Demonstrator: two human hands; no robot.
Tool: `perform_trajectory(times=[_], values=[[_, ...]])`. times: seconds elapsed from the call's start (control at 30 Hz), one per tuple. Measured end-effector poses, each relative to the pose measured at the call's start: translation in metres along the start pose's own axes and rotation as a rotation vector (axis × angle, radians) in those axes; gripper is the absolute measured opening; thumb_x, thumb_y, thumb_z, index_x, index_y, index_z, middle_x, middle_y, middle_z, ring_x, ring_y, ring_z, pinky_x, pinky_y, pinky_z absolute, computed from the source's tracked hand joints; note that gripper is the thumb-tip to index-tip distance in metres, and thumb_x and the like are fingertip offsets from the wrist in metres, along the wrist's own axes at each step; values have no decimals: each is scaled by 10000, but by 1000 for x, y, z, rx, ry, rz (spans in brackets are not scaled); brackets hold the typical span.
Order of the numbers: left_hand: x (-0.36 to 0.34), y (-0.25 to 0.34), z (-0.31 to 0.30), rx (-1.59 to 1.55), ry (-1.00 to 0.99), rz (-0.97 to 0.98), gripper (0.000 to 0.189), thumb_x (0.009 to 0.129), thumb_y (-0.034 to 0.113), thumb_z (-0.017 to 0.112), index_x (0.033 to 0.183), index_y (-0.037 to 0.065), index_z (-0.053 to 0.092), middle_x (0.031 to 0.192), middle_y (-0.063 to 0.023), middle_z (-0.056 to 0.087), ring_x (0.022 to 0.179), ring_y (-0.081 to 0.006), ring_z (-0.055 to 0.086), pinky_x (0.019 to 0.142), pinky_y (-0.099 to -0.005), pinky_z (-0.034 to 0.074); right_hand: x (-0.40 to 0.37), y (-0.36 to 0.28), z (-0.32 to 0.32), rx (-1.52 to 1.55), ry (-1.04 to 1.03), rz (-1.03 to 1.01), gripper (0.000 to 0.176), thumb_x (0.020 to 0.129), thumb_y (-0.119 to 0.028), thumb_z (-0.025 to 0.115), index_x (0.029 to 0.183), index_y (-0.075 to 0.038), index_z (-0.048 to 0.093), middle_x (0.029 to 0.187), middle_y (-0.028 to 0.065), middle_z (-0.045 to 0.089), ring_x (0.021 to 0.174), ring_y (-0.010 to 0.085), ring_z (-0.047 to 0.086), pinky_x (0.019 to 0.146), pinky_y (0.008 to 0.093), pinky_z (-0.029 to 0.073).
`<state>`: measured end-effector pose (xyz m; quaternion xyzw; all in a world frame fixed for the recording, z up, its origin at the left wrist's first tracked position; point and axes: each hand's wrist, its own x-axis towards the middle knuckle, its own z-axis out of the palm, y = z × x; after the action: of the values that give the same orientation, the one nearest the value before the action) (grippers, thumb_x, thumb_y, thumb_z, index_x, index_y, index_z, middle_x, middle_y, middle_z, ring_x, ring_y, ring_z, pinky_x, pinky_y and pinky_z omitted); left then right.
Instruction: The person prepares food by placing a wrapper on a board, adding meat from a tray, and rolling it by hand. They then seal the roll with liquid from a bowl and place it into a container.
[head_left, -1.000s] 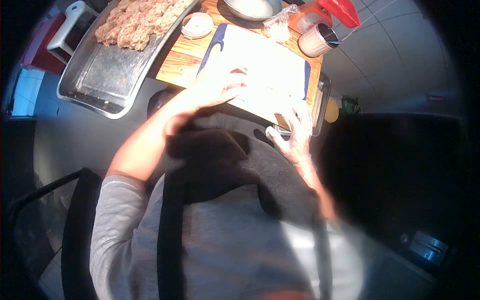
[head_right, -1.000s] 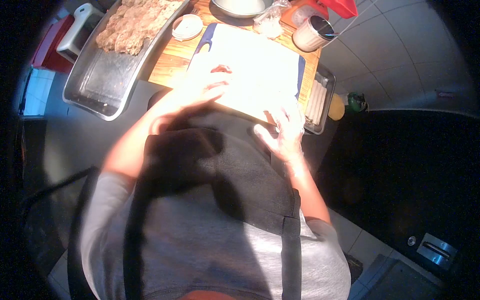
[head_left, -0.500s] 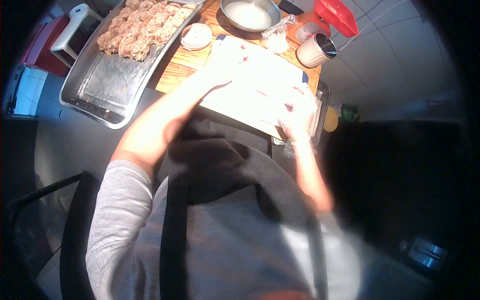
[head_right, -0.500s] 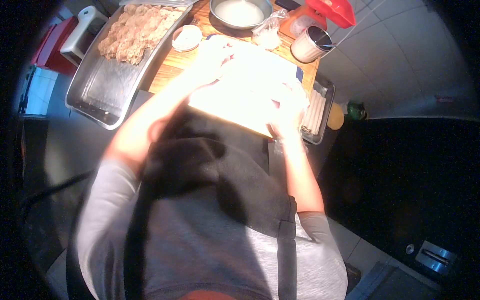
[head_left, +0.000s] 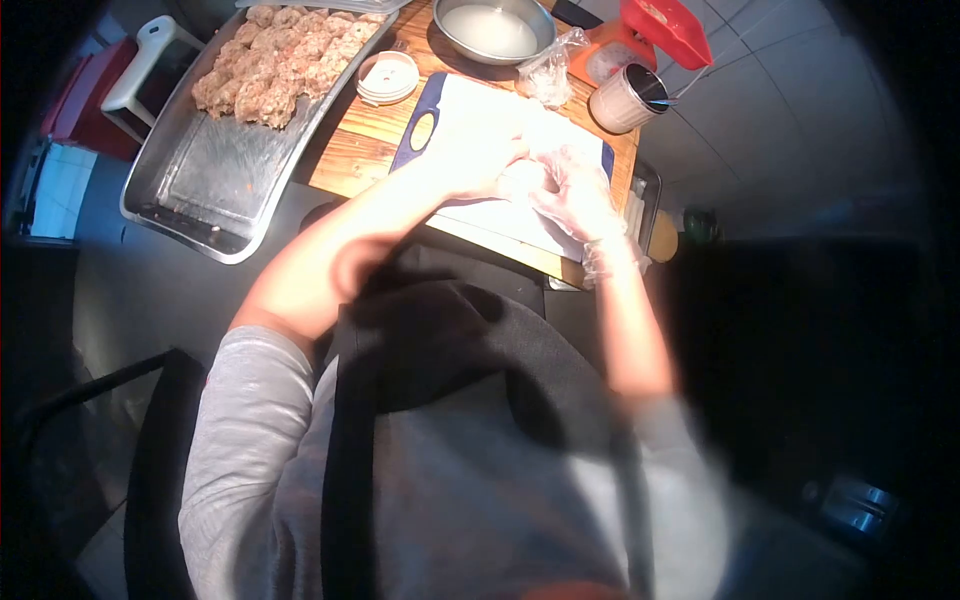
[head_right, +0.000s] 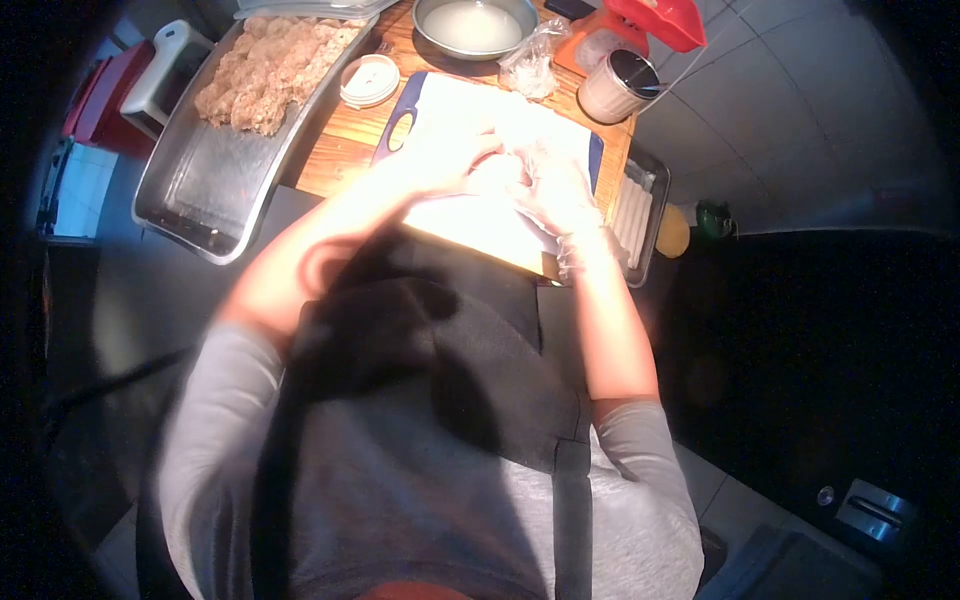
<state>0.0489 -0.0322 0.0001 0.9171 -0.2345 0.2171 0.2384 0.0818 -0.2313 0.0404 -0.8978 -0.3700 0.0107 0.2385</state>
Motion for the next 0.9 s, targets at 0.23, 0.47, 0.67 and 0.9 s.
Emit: perform_trajectory(times=[0.23,0.47,0.67,0.9], values=[[-20,13,-21,36,-101,-26,221,824,198,655,980,43,646,1032,-150,588,1008,-343,567,870,-450,458,-18,-10,5,123,-54,47,388,775,-169,681,1142,-52,631,996,147,623,852,310,612,802,383,500],[-8,25,-57,-91,-423,-248,290,838,191,655,1103,73,651,1123,-149,590,1103,-318,549,932,-426,456,-17,-10,7,182,-109,54,410,772,-176,682,1164,-68,629,1032,127,630,882,269,618,818,386,499],[25,-56,-25,19,-234,-11,304,875,213,641,1174,196,686,1164,-79,564,1105,-260,530,979,-386,451,3,-24,34,-15,56,-179,281,762,-182,681,1023,-80,676,869,114,635,806,256,609,762,385,495],[16,-79,-8,78,-228,-20,303,868,271,659,1166,280,707,1188,-43,529,1108,-242,495,1020,-387,426,-3,-56,31,-64,-16,-120,190,769,-246,680,862,-86,638,760,69,600,729,242,586,707,381,481]])
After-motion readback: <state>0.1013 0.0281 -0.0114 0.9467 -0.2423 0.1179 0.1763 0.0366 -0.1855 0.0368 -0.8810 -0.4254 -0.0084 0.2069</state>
